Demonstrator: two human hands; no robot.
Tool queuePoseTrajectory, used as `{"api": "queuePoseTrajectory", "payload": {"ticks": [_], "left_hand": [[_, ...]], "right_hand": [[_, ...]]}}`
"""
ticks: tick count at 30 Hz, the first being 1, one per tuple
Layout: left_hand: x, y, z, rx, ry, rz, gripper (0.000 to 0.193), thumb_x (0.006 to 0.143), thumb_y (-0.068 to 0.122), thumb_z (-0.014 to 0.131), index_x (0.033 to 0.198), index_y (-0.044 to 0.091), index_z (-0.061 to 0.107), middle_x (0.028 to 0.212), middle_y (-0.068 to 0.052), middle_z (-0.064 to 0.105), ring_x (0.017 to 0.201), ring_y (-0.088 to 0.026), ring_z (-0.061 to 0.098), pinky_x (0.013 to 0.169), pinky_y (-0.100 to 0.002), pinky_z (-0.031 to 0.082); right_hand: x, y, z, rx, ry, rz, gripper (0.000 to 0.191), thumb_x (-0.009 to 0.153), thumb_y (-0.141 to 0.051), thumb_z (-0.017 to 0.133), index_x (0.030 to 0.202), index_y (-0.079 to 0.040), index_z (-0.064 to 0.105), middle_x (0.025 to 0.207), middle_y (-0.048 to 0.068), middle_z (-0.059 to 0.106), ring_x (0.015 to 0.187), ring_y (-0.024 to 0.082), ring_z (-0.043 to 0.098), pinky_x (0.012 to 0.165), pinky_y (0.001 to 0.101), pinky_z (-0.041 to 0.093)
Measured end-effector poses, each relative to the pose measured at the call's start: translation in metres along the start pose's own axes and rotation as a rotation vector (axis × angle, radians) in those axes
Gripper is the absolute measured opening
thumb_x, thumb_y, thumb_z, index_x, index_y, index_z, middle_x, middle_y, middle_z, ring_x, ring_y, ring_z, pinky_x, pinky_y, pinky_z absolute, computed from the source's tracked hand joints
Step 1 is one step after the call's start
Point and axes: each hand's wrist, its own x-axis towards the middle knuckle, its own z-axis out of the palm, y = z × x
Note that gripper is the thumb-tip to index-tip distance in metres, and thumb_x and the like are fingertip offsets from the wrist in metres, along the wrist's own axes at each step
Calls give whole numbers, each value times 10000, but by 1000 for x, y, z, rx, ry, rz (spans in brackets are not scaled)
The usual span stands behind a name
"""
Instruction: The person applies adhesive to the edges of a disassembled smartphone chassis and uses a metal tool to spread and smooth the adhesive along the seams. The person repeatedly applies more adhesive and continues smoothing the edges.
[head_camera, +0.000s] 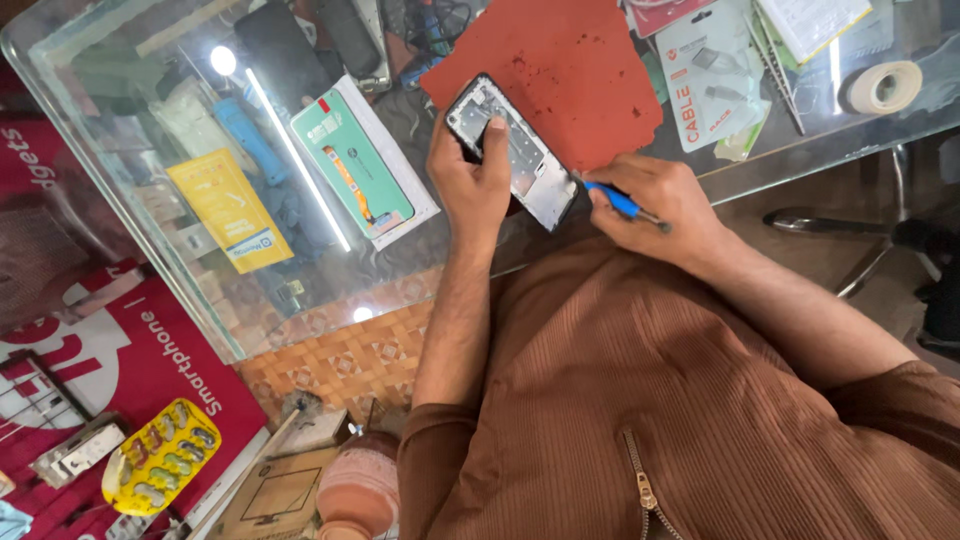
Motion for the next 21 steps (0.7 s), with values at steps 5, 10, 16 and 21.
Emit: {"api": "queuePoseTrajectory", "payload": {"ticks": [5, 10, 16, 21], "left_hand": [[4, -13, -2, 125, 27, 96, 269, 916, 74, 702, 1159, -40, 690, 1409, -174, 593, 1248, -287, 644, 1066, -365, 519], [6, -15, -5, 135, -53, 82, 231, 873, 40, 716, 1090, -39, 718, 1473, -170, 533, 1378, -326, 554, 1172, -405, 445], [10, -5, -4, 114, -72, 43, 241, 854, 21, 712, 1085, -46, 731, 1478, -174, 512, 1391, -333, 526, 1162, -413, 433], [17, 3, -4, 115, -61, 31, 230, 852, 17, 710, 1071, -50, 719, 1483, -173, 508, 1388, -330, 530, 1152, -405, 447]], "right_hand": [[4, -5, 3, 18, -10, -27, 203, 895, -29, 707, 1094, 11, 716, 865, 160, 659, 733, 339, 663, 659, 403, 529], [44, 3, 15, 51, -25, -107, 244, 967, -34, 706, 1199, 42, 701, 902, 182, 657, 702, 323, 653, 622, 398, 514], [104, 20, 28, 64, 51, -257, 209, 1020, -41, 713, 1214, 37, 702, 908, 181, 642, 750, 339, 640, 656, 412, 504], [116, 11, 19, 91, 3, -231, 199, 1014, -44, 718, 1202, 22, 714, 905, 164, 657, 740, 321, 654, 648, 402, 510]]}}
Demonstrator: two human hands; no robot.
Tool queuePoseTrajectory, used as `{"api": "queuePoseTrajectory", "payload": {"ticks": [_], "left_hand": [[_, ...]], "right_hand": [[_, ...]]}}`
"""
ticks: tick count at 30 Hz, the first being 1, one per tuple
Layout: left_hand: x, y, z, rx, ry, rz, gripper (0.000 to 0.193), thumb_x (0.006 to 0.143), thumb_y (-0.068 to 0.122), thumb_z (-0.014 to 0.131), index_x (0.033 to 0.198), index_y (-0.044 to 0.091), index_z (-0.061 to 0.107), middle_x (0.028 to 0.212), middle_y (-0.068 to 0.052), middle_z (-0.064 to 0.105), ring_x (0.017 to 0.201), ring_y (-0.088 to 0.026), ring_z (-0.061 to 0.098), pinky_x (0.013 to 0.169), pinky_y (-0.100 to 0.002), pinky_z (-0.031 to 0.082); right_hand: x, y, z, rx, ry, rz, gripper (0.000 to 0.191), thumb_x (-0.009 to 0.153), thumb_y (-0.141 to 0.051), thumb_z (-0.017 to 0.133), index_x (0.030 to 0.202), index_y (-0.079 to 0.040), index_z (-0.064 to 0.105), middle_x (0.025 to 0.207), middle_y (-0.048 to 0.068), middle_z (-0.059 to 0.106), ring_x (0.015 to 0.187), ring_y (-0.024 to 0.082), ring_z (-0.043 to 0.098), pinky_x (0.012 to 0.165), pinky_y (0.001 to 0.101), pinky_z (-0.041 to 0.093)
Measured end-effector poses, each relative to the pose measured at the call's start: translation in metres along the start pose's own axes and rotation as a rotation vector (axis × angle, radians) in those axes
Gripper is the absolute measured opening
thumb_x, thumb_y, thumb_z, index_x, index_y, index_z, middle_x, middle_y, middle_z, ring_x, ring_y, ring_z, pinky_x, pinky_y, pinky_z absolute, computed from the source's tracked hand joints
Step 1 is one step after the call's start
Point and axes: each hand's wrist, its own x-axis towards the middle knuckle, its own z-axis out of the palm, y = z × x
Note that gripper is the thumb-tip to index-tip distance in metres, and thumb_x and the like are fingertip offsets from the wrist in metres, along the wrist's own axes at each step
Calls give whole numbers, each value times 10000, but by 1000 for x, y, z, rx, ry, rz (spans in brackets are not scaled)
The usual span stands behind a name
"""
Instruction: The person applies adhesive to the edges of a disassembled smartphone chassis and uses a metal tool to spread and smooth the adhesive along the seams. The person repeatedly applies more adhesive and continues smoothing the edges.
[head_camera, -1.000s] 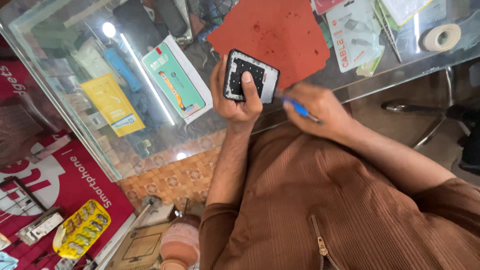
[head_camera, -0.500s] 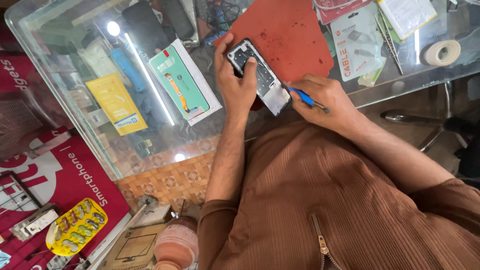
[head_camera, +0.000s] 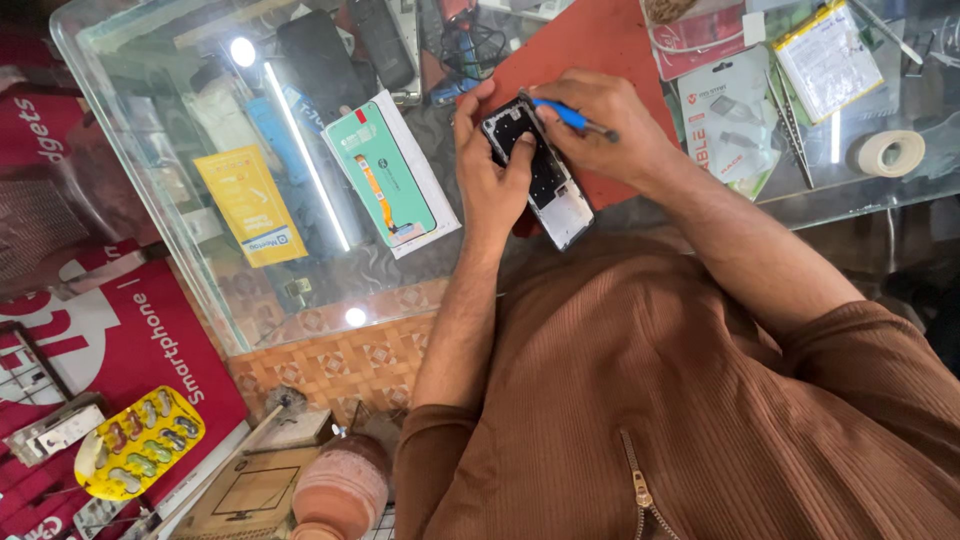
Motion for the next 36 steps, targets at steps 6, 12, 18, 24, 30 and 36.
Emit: {"api": "queuePoseTrajectory", "payload": {"ticks": [6, 12, 18, 24, 30, 36], "left_hand": [[3, 0, -1, -16, -14, 11, 219, 882, 20, 701, 1086, -55, 722, 1488, -170, 504, 1387, -319, 534, 1154, -400, 452], [0, -1, 0, -42, -25, 4, 233, 876, 15, 700, 1097, -59, 709, 1501, -174, 491, 1406, -324, 519, 1175, -406, 438], [2, 1, -1, -28, -34, 9, 224, 877, 3, 688, 1088, -60, 728, 1494, -191, 490, 1411, -339, 508, 1177, -412, 429], [2, 3, 1, -35, -31, 12, 225, 885, 15, 687, 1095, -62, 714, 1490, -180, 502, 1410, -334, 525, 1183, -409, 437], [0, 7, 0, -35, -45, -13, 247, 878, 13, 682, 1113, -49, 728, 1493, -179, 495, 1416, -331, 512, 1171, -408, 443], [0, 5, 1, -20, -41, 15, 242, 870, 12, 698, 1102, -54, 726, 1492, -173, 503, 1413, -328, 518, 1183, -412, 433]], "right_hand": [[5, -8, -5, 38, -51, -51, 245, 1016, -53, 714, 1247, 27, 692, 984, 164, 661, 800, 319, 662, 678, 396, 521], [2, -10, -7, 7, -60, -10, 242, 1022, -54, 700, 1253, 17, 692, 965, 157, 654, 762, 296, 656, 652, 394, 515], [3, -8, -11, -59, -61, -13, 231, 1019, -69, 708, 1239, 3, 699, 958, 148, 662, 741, 294, 644, 645, 398, 514], [5, -9, -14, -17, -67, -50, 232, 1020, -70, 701, 1238, 7, 691, 985, 140, 662, 812, 310, 647, 683, 404, 517], [3, -9, -17, -100, -67, -64, 229, 1008, -72, 708, 1221, 11, 701, 943, 137, 655, 855, 341, 637, 720, 443, 513], [1, -1, -15, -106, -48, -120, 215, 1009, -90, 719, 1209, -11, 706, 971, 123, 681, 893, 336, 647, 730, 437, 518]]}}
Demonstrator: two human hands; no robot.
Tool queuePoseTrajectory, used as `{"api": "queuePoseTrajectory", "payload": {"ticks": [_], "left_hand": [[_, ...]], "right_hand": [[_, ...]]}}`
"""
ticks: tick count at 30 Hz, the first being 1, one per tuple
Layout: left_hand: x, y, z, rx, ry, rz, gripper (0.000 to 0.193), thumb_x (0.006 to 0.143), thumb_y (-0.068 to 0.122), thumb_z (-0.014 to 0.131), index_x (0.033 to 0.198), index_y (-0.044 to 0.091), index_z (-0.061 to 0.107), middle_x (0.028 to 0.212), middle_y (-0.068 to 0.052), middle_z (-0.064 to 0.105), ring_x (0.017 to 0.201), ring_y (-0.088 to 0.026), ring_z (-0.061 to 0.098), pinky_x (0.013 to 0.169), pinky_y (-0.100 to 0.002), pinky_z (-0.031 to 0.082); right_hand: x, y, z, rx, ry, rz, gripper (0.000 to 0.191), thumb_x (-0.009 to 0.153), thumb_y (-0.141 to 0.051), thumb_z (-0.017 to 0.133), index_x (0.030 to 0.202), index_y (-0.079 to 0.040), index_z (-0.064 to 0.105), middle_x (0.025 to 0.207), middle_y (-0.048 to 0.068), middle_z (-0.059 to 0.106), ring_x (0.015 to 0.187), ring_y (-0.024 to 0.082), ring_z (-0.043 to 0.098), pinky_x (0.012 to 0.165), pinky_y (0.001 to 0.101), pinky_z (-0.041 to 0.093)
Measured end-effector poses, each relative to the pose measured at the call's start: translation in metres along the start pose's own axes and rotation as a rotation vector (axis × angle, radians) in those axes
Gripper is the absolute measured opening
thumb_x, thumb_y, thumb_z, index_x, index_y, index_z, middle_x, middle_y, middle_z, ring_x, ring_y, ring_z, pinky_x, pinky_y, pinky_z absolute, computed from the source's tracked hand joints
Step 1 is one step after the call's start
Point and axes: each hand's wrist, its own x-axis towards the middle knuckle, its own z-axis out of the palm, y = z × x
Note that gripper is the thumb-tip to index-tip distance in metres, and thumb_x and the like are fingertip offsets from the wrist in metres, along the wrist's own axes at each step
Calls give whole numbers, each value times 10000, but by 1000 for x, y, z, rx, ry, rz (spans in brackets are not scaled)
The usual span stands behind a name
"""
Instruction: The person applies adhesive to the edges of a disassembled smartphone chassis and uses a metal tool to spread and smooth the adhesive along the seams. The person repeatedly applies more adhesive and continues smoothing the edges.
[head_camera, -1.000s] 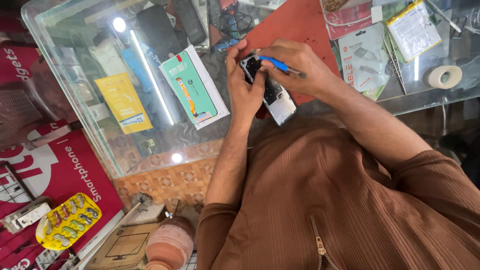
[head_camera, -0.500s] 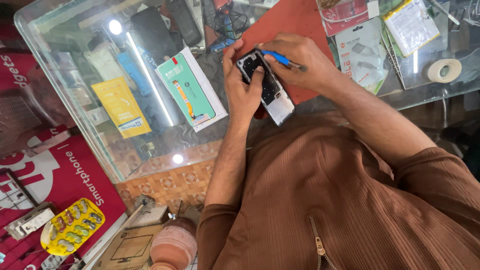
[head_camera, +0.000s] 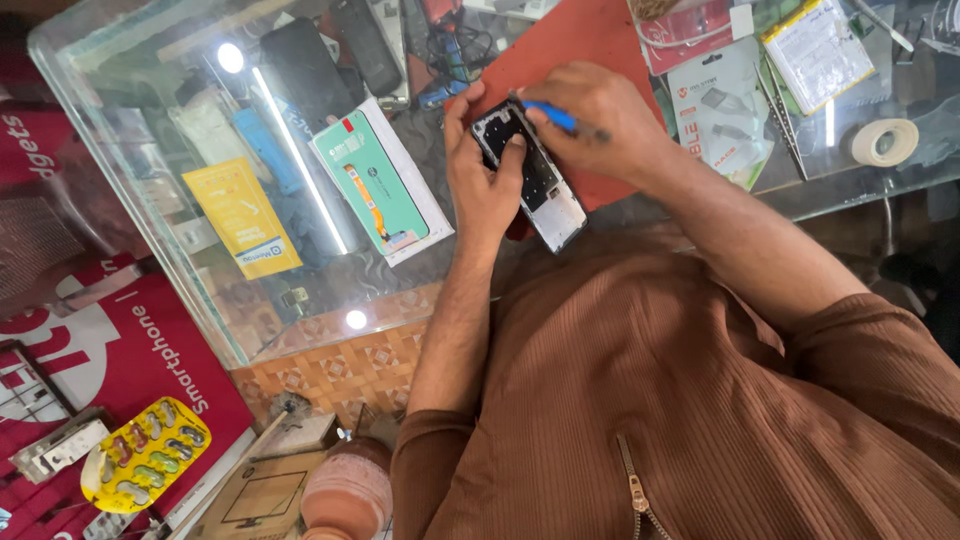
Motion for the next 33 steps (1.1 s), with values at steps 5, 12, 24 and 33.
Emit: {"api": "queuePoseTrajectory", "payload": {"ticks": [5, 12, 24, 33], "left_hand": [[-3, -4, 1, -18, 9, -12, 186, 880, 21, 692, 1049, -50, 725, 1502, -170, 504, 1400, -326, 536, 1151, -400, 462], [-4, -7, 4, 29, 8, 9, 215, 865, 21, 693, 1060, -65, 720, 1498, -185, 506, 1408, -342, 518, 1172, -412, 432], [-18, -30, 7, -13, 23, 23, 189, 878, 26, 708, 1050, -51, 709, 1505, -153, 510, 1387, -303, 548, 1167, -395, 452], [-24, -41, 11, -34, 42, 79, 222, 897, 27, 707, 1103, -52, 725, 1558, -152, 484, 1435, -299, 526, 1200, -404, 435]], "right_hand": [[-22, -14, -11, -18, -115, 133, 182, 939, -88, 723, 1103, -9, 711, 872, 143, 653, 799, 351, 634, 704, 456, 506], [-5, 3, 0, -8, -31, 77, 192, 955, -87, 724, 1114, 20, 708, 909, 173, 655, 831, 386, 631, 723, 466, 511], [-115, -57, -25, 74, -202, 341, 233, 874, -98, 691, 1086, -16, 742, 885, 139, 698, 785, 319, 673, 690, 429, 543], [-121, -49, 4, -52, -39, 239, 148, 940, -73, 706, 1065, 6, 696, 933, 162, 666, 883, 352, 637, 765, 444, 520]]}}
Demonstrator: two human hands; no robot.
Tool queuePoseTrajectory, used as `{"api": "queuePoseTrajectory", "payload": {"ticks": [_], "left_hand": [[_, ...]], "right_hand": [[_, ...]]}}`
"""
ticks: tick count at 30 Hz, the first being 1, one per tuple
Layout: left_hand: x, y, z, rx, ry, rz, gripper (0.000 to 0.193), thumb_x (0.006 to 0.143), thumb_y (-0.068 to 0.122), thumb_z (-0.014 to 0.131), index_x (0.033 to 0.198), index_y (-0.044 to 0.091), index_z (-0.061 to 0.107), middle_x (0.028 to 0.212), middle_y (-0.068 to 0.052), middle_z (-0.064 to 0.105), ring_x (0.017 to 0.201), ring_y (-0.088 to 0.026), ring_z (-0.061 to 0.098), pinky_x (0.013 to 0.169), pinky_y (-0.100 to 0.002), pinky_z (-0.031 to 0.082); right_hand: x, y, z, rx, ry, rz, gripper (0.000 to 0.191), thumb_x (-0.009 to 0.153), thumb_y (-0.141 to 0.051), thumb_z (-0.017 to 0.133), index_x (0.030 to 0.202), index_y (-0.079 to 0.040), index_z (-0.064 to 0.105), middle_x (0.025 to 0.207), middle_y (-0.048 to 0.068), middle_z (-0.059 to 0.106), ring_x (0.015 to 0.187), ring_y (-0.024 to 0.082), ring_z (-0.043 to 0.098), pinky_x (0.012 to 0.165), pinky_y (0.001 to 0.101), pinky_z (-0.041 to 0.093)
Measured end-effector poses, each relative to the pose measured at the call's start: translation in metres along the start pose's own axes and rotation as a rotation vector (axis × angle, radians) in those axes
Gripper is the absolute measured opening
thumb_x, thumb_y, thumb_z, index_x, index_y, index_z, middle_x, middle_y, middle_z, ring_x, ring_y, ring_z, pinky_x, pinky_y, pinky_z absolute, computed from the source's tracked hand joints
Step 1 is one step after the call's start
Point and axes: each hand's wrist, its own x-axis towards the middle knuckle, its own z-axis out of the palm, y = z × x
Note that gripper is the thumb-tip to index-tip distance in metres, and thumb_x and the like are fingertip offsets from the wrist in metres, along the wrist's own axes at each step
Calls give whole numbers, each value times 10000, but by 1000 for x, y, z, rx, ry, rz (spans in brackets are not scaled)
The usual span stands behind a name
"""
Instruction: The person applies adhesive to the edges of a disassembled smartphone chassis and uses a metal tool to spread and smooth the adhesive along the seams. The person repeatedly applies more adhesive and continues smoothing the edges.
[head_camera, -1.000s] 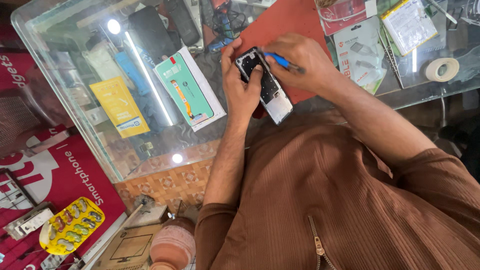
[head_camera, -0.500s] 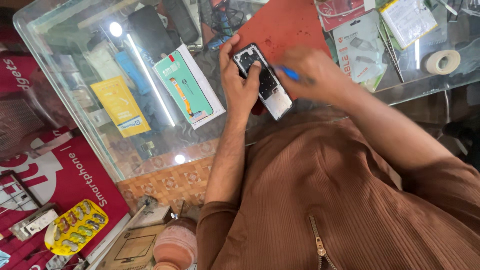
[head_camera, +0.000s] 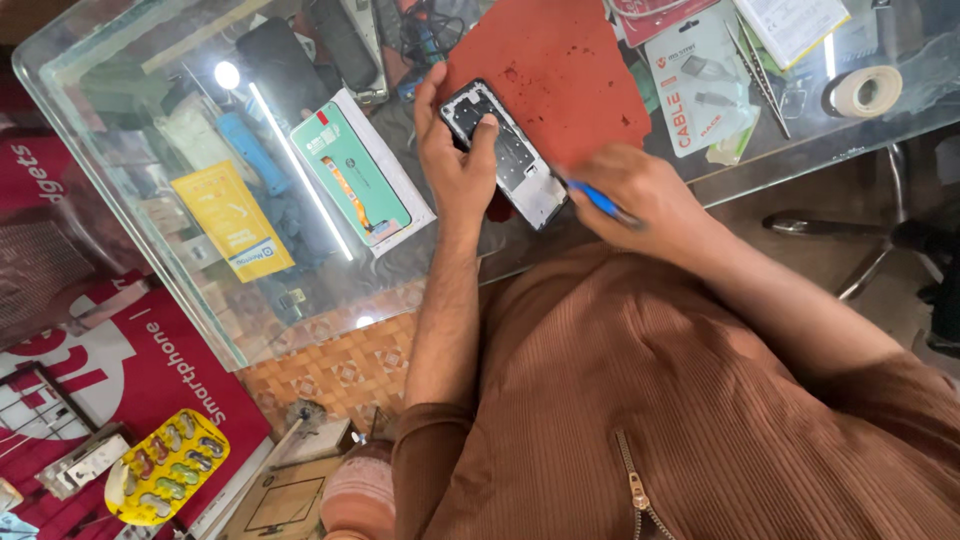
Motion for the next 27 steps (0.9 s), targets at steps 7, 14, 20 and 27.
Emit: {"api": "queuePoseTrajectory", "payload": {"ticks": [7, 14, 20, 27], "left_hand": [[-11, 29, -3, -139, 232, 144, 377, 1053, 114, 643, 1356, -106, 606, 1585, -144, 447, 1377, -244, 531, 1148, -345, 480], [-19, 37, 2, -77, 326, 199, 417, 1069, 128, 589, 1378, -149, 545, 1602, -195, 400, 1317, -254, 567, 1067, -324, 542], [-23, 36, 2, -68, 316, 217, 406, 1068, 118, 587, 1371, -151, 557, 1593, -198, 408, 1293, -250, 580, 1047, -330, 556], [-27, 32, 4, 11, 307, 273, 405, 1063, 145, 590, 1375, -111, 559, 1558, -222, 442, 1325, -293, 565, 1064, -354, 554]], "right_hand": [[-10, -3, -17, 82, 94, 73, 219, 944, -29, 703, 1156, 26, 709, 914, 149, 669, 831, 319, 623, 743, 423, 505], [2, 0, 18, 14, 85, -81, 247, 906, -45, 727, 1141, 33, 715, 893, 143, 665, 836, 331, 601, 765, 438, 501], [6, 7, 17, -51, 159, -44, 247, 961, -48, 734, 1195, 28, 708, 953, 146, 676, 848, 330, 592, 772, 441, 500], [-7, -3, 18, 79, 91, -148, 224, 921, -72, 710, 1136, -9, 695, 967, 128, 681, 907, 338, 645, 819, 448, 526]]}}
